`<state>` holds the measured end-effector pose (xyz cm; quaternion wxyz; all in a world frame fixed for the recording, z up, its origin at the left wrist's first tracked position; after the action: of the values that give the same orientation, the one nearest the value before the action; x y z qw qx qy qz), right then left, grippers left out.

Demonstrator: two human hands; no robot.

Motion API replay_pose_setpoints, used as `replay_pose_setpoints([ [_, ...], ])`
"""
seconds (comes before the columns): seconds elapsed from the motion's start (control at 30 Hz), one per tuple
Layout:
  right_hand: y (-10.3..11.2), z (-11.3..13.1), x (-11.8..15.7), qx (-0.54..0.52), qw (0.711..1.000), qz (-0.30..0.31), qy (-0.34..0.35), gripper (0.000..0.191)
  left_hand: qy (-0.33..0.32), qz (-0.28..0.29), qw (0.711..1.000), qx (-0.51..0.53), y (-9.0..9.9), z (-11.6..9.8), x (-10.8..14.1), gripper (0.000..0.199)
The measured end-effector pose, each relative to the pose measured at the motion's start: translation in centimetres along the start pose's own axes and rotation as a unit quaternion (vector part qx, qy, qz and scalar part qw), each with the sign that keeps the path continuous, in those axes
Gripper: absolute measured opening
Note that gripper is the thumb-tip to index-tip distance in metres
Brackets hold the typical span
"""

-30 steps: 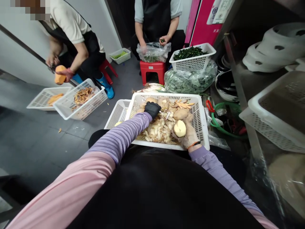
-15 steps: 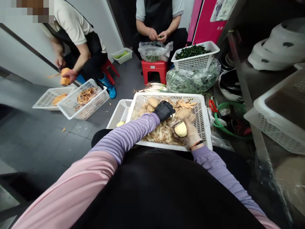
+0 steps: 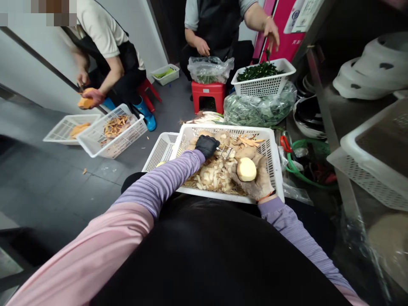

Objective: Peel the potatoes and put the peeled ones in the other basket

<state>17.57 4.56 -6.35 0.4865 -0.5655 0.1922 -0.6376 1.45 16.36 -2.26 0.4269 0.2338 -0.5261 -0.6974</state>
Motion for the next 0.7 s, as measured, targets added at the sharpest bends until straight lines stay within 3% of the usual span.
replay_pose_setpoints([
  [0.17,-0.4,-0.6,-0.4,-0.025,0.997,-0.048,-0.056,0.025,-0.08,-0.094,0.992,0.007,2.4,-4.1,1.8,0.03],
  [0.27,-0.3,-0.7,-0.9,-0.04,0.996,-0.073,-0.026,0.02,-0.116,-0.111,0.987,-0.001,2.7,-5.9,2.0,0.03],
  [0.37,-0.1,-0.7,-0.6,-0.019,0.995,-0.098,-0.022,0.02,-0.089,-0.093,0.992,0.001,1.4,-4.6,1.3,0.03],
  [0.5,-0.4,-0.7,-0.1,-0.016,0.995,-0.093,-0.034,0.02,0.024,-0.017,1.0,0.008,-0.4,-1.0,0.2,0.027],
  [0.57,-0.5,-0.6,-0.1,-0.002,0.995,-0.097,-0.021,0.022,-0.009,-0.038,0.999,0.012,-0.2,-1.1,0.0,0.027],
  [0.63,-0.6,-0.5,-0.2,0.03,0.995,-0.093,-0.019,0.025,-0.087,-0.078,0.993,0.014,0.4,-2.0,-0.3,0.027],
  [0.7,-0.6,-0.5,-0.3,0.057,0.995,-0.067,-0.043,0.029,-0.112,-0.076,0.991,0.009,0.7,-2.5,-0.6,0.029],
])
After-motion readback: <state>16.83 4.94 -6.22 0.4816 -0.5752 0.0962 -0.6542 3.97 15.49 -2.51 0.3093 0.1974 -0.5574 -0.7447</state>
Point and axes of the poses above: each hand's wrist, its own x-axis away from the middle knuckle, its own y-axis out of the back of the hand, z = x × y, the point moved 3 cm from there along -x, towards the middle knuckle, and after that the axes turned 12 degrees about -x, right-handed, at the moved point
